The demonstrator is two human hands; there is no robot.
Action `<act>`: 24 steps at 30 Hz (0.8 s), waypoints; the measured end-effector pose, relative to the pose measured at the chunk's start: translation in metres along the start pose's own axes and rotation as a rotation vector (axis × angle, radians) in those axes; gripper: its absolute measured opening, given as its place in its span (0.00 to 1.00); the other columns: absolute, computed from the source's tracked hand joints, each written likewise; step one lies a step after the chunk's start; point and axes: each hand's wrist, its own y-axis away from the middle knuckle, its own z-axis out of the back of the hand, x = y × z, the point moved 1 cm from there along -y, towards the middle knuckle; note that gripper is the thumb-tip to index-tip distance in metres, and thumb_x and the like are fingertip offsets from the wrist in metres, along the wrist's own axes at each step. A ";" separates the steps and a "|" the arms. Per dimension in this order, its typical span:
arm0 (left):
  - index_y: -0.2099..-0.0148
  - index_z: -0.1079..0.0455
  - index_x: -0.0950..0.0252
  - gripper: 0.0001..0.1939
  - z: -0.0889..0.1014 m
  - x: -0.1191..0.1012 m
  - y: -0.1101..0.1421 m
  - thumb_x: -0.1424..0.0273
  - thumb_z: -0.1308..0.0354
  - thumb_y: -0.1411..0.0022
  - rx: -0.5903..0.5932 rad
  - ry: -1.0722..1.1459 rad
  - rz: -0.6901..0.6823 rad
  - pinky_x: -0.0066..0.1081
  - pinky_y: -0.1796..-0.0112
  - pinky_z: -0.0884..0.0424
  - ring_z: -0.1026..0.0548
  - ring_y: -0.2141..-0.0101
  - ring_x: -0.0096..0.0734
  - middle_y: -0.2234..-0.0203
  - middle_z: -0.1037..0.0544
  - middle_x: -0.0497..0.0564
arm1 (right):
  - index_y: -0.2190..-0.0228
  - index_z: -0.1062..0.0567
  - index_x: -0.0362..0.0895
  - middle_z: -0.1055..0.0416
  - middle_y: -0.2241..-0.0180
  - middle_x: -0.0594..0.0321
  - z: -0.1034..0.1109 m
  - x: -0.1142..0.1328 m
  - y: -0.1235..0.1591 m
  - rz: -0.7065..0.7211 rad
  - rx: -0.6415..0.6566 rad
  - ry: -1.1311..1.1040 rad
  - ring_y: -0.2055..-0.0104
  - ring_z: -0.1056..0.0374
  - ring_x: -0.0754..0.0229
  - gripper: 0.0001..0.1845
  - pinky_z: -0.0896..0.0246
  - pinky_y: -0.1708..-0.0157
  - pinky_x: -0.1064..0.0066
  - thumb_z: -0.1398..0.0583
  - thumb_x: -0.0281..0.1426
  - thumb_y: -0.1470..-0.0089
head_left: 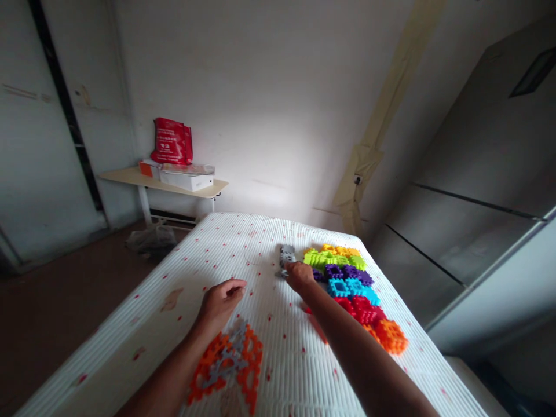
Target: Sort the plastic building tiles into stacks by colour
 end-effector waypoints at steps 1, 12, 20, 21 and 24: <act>0.65 0.24 0.67 0.18 0.000 0.000 0.000 0.61 0.45 0.54 -0.002 -0.008 0.000 0.30 0.68 0.31 0.25 0.71 0.35 0.74 0.20 0.53 | 0.56 0.28 0.43 0.26 0.60 0.49 0.000 0.000 0.000 0.006 0.003 0.003 0.58 0.29 0.51 0.13 0.36 0.63 0.65 0.46 0.28 0.43; 0.60 0.26 0.68 0.20 0.000 0.003 -0.003 0.61 0.51 0.49 0.061 -0.174 -0.019 0.30 0.64 0.31 0.24 0.68 0.35 0.69 0.20 0.54 | 0.53 0.30 0.40 0.27 0.59 0.46 -0.003 -0.004 0.002 0.120 0.001 0.037 0.57 0.30 0.49 0.18 0.36 0.60 0.62 0.50 0.24 0.42; 0.66 0.24 0.63 0.13 0.006 -0.005 0.016 0.69 0.42 0.58 0.416 -0.438 -0.114 0.27 0.69 0.35 0.26 0.71 0.34 0.74 0.22 0.49 | 0.53 0.30 0.38 0.27 0.60 0.45 0.017 0.005 0.018 0.132 -0.042 0.037 0.58 0.29 0.47 0.19 0.36 0.61 0.60 0.49 0.22 0.46; 0.66 0.24 0.63 0.14 0.007 -0.005 0.018 0.71 0.42 0.58 0.441 -0.480 -0.130 0.28 0.68 0.36 0.27 0.70 0.34 0.73 0.22 0.49 | 0.52 0.31 0.39 0.27 0.60 0.46 0.021 0.006 0.022 0.137 -0.048 0.030 0.58 0.29 0.47 0.19 0.36 0.61 0.60 0.49 0.23 0.45; 0.68 0.25 0.62 0.12 0.008 -0.006 0.022 0.73 0.46 0.56 0.493 -0.573 -0.165 0.27 0.67 0.37 0.27 0.68 0.33 0.70 0.23 0.50 | 0.52 0.31 0.42 0.26 0.60 0.49 0.031 0.005 0.033 0.141 -0.049 0.004 0.57 0.29 0.49 0.18 0.36 0.61 0.63 0.47 0.27 0.45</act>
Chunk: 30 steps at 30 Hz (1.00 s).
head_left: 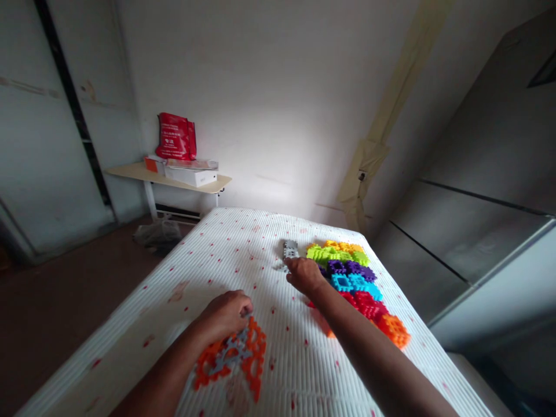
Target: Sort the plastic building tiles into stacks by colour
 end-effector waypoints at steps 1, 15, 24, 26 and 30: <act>0.69 0.25 0.62 0.11 0.000 0.000 0.000 0.74 0.47 0.55 0.013 -0.016 0.001 0.27 0.67 0.38 0.27 0.68 0.32 0.71 0.23 0.50 | 0.53 0.30 0.43 0.25 0.60 0.51 0.004 -0.001 0.003 -0.005 0.000 -0.009 0.58 0.29 0.50 0.18 0.36 0.61 0.65 0.46 0.28 0.45; 0.69 0.27 0.61 0.14 0.007 -0.014 0.011 0.77 0.48 0.60 0.112 -0.072 -0.007 0.27 0.66 0.39 0.29 0.65 0.34 0.69 0.26 0.49 | 0.53 0.28 0.45 0.24 0.60 0.54 0.023 -0.039 0.027 -0.171 -0.040 -0.082 0.58 0.28 0.54 0.17 0.38 0.62 0.69 0.46 0.33 0.44; 0.67 0.27 0.62 0.18 0.001 -0.003 0.006 0.78 0.49 0.63 0.053 0.130 0.075 0.24 0.75 0.46 0.35 0.76 0.28 0.79 0.32 0.44 | 0.56 0.27 0.46 0.24 0.61 0.55 0.018 -0.032 0.029 -0.144 -0.039 -0.128 0.58 0.28 0.54 0.16 0.39 0.61 0.69 0.45 0.33 0.45; 0.68 0.27 0.63 0.17 0.001 -0.001 0.003 0.77 0.49 0.63 0.052 0.208 0.088 0.25 0.76 0.46 0.35 0.78 0.27 0.80 0.33 0.44 | 0.56 0.27 0.45 0.24 0.61 0.55 0.018 -0.029 0.030 -0.133 -0.037 -0.147 0.58 0.28 0.54 0.16 0.39 0.61 0.69 0.45 0.34 0.45; 0.72 0.30 0.65 0.09 0.009 -0.003 0.000 0.73 0.49 0.60 0.064 0.299 0.077 0.25 0.77 0.44 0.35 0.79 0.27 0.83 0.34 0.43 | 0.55 0.27 0.46 0.24 0.61 0.57 0.017 -0.025 0.030 -0.105 -0.040 -0.201 0.58 0.28 0.56 0.16 0.39 0.61 0.71 0.44 0.33 0.45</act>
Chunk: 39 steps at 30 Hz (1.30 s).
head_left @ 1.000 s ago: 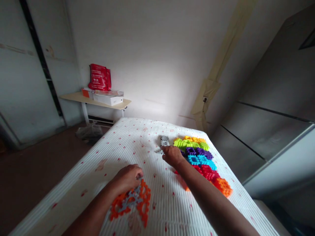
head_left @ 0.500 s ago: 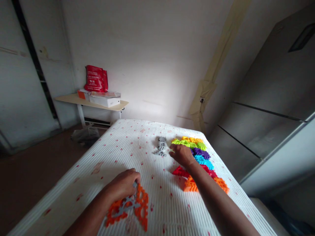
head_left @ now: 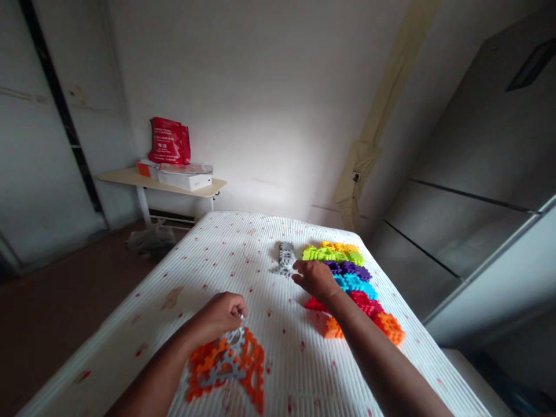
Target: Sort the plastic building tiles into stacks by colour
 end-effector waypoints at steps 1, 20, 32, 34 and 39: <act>0.73 0.31 0.65 0.08 0.003 -0.003 0.000 0.72 0.49 0.59 -0.005 0.037 0.002 0.25 0.77 0.44 0.36 0.79 0.27 0.83 0.34 0.43 | 0.55 0.27 0.46 0.24 0.61 0.58 0.000 0.001 0.000 0.011 0.000 -0.017 0.58 0.28 0.57 0.16 0.39 0.61 0.72 0.43 0.33 0.46; 0.76 0.34 0.65 0.11 -0.006 -0.017 -0.005 0.63 0.40 0.57 -0.301 0.649 0.094 0.24 0.82 0.45 0.36 0.85 0.22 0.87 0.30 0.44 | 0.56 0.29 0.42 0.24 0.64 0.56 -0.019 0.076 0.014 0.317 -0.058 -0.153 0.63 0.28 0.58 0.16 0.38 0.65 0.72 0.40 0.33 0.47; 0.75 0.34 0.65 0.12 -0.023 -0.018 -0.010 0.62 0.40 0.58 -0.322 0.716 0.100 0.24 0.81 0.41 0.35 0.85 0.22 0.85 0.29 0.45 | 0.54 0.32 0.41 0.24 0.65 0.55 -0.028 0.060 0.017 0.302 -0.074 0.031 0.64 0.28 0.58 0.14 0.38 0.67 0.72 0.49 0.26 0.42; 0.75 0.35 0.65 0.12 -0.023 -0.017 -0.011 0.62 0.40 0.59 -0.320 0.721 0.098 0.25 0.81 0.40 0.34 0.84 0.23 0.85 0.28 0.45 | 0.60 0.29 0.43 0.24 0.67 0.58 -0.028 0.055 0.014 0.306 -0.060 0.023 0.65 0.27 0.59 0.11 0.39 0.68 0.74 0.48 0.27 0.43; 0.76 0.34 0.66 0.12 -0.025 -0.017 -0.013 0.63 0.39 0.61 -0.321 0.730 0.095 0.25 0.81 0.38 0.33 0.84 0.24 0.86 0.28 0.46 | 0.63 0.24 0.48 0.23 0.65 0.64 -0.028 0.045 0.007 0.241 -0.012 -0.065 0.63 0.27 0.62 0.10 0.41 0.67 0.77 0.44 0.31 0.45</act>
